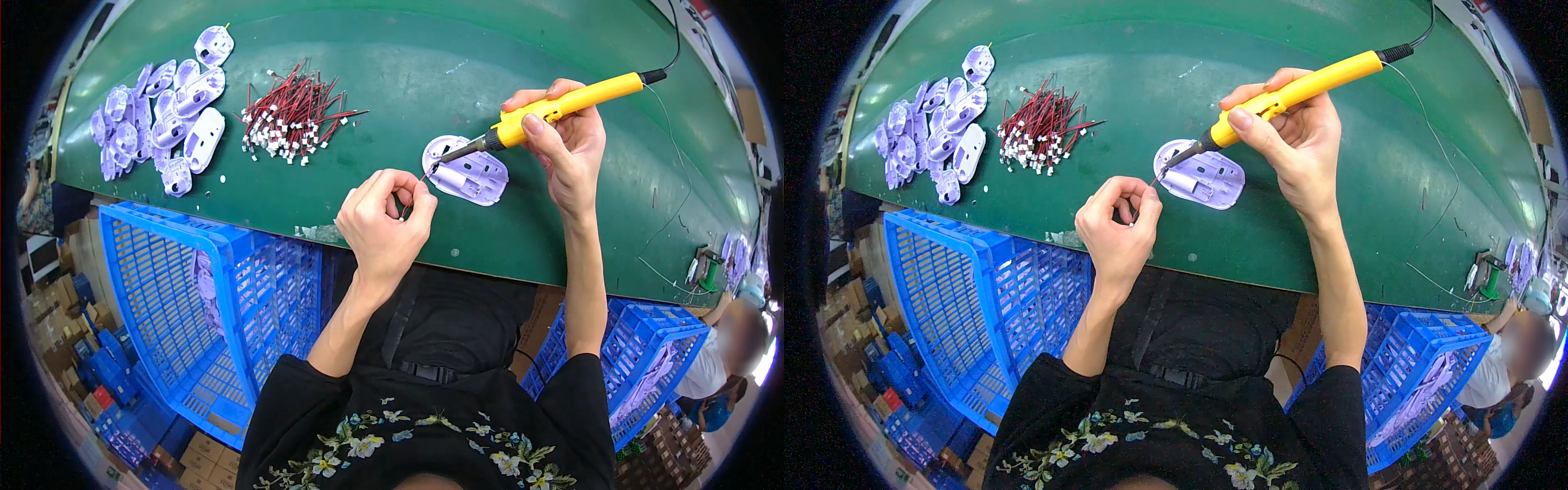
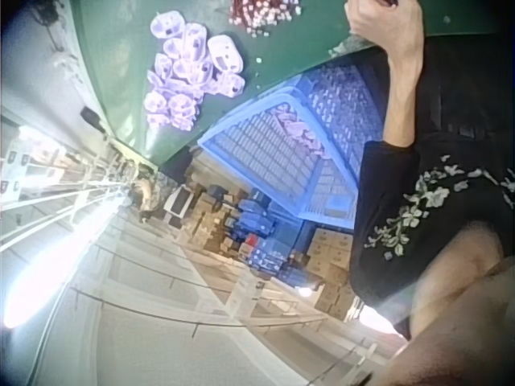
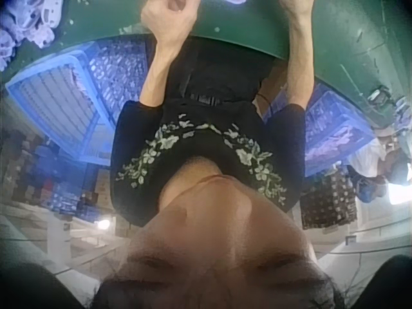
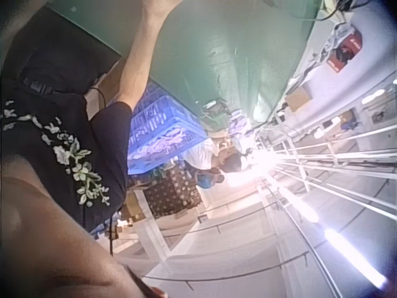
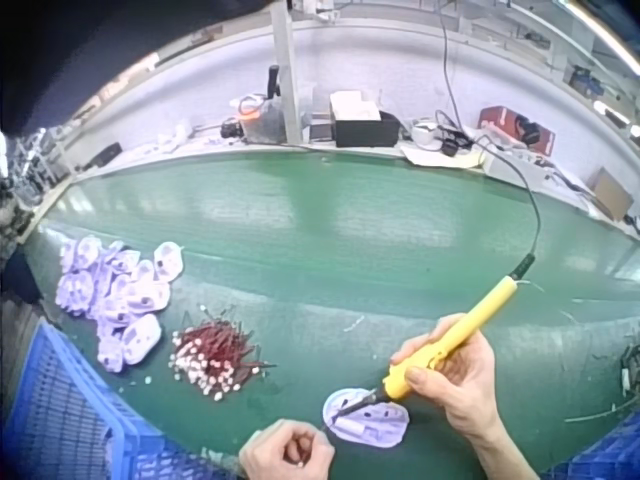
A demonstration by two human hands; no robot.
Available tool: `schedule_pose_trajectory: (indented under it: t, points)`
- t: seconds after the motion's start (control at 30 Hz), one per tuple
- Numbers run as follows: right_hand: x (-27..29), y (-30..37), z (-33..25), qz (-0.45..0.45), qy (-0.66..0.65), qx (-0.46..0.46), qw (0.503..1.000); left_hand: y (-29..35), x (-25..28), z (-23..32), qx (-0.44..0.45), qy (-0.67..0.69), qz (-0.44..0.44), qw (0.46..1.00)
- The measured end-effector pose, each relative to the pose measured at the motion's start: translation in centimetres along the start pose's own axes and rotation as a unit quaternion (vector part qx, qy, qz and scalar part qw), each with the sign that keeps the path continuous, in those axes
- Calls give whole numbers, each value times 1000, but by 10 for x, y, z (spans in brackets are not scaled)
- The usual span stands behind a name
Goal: Soldering wires to components on an electronics assembly line.
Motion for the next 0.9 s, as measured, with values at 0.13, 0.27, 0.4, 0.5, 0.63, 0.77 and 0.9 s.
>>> schedule_pose_trajectory:
  t: [0.13, 0.27, 0.4, 0.5, 0.63, 0.77, 0.9]
  points:
    - [3, 1, -1, 3, 1, 0, 1000, 0, -1, -2, 4, 8, 1, 1000]
    - [3, 1, -2, 6, -2, 5, 1000, 0, -1, -1, 6, -1, -4, 1000]
    - [1, 1, 0, 4, -2, 1, 1000, 0, -1, -1, 6, 2, -4, 1000]
    - [0, 1, 0, 2, -9, 1, 1000, 1, -1, 0, 5, -1, -2, 1000]
    - [0, 1, 0, -1, -7, 0, 1000, 1, 0, 1, 10, 0, -4, 1000]
    - [-2, 1, 2, 3, -14, -2, 1000, 1, -1, 0, 7, -6, -4, 1000]
    - [-3, 1, 2, -4, -19, -1, 1000, 1, -1, -1, 3, -3, -2, 1000]
Point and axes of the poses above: each hand's wrist, its own y-axis away from the middle knuckle, its own x-axis out of the back of the hand, z = x × y, the point moved 8 cm from there along -y, towards the middle knuckle, and after that the axes turned 10 degrees about -z, right-handed, at the moved point
